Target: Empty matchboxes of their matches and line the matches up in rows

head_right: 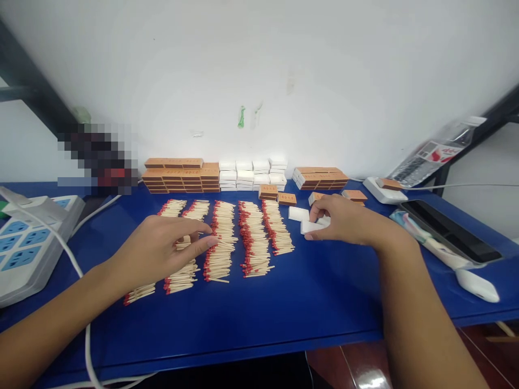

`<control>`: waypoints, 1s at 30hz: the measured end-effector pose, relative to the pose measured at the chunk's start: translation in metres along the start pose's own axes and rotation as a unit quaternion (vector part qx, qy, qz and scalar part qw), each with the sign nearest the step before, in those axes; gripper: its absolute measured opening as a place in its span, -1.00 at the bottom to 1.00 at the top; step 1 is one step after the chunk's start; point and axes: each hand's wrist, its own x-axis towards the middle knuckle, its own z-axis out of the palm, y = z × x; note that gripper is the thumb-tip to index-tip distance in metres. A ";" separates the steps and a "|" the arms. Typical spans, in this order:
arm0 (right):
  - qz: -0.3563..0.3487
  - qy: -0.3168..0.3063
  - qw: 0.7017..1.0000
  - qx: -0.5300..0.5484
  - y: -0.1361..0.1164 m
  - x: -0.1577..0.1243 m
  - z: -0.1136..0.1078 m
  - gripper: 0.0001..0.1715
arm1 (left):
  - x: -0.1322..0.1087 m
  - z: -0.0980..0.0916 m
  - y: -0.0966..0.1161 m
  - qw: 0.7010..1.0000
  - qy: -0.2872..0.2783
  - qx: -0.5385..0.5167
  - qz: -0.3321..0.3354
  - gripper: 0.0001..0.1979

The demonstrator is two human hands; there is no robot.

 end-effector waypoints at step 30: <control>-0.057 0.146 0.981 0.116 -0.018 0.000 -0.009 -0.42 | -0.001 0.000 -0.001 1.000 0.004 0.012 0.007 -0.50</control>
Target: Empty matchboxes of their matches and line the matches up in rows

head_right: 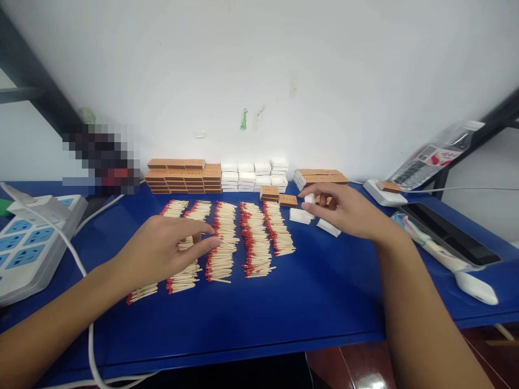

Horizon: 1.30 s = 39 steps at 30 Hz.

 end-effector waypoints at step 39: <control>0.041 -0.085 0.995 -0.035 0.031 0.010 0.017 -0.29 | -0.001 0.004 -0.009 1.000 -0.004 0.014 0.009 -0.54</control>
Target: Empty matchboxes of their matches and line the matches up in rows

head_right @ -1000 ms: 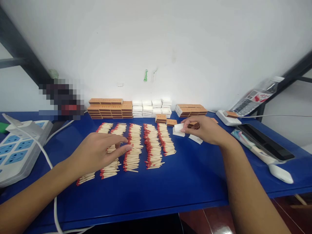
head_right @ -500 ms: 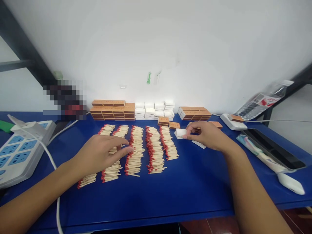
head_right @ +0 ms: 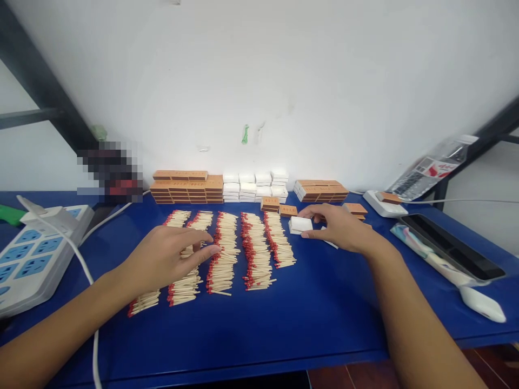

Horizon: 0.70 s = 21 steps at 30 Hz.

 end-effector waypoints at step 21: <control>-0.075 0.110 0.991 0.011 -0.042 0.043 -0.014 -0.41 | -0.001 -0.002 -0.005 1.000 0.019 0.010 0.008 -0.63</control>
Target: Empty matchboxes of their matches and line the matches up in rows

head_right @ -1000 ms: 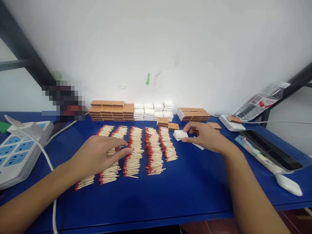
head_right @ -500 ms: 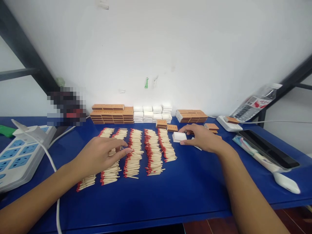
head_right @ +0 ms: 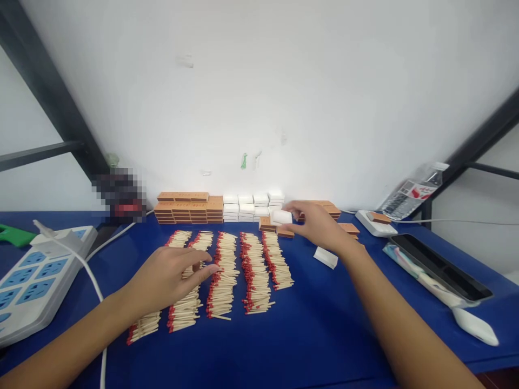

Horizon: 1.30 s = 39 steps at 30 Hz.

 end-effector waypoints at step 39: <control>-0.126 0.061 0.990 -0.015 0.008 0.062 0.051 -0.85 | -0.002 0.000 -0.002 0.997 0.051 0.039 0.034 -0.60</control>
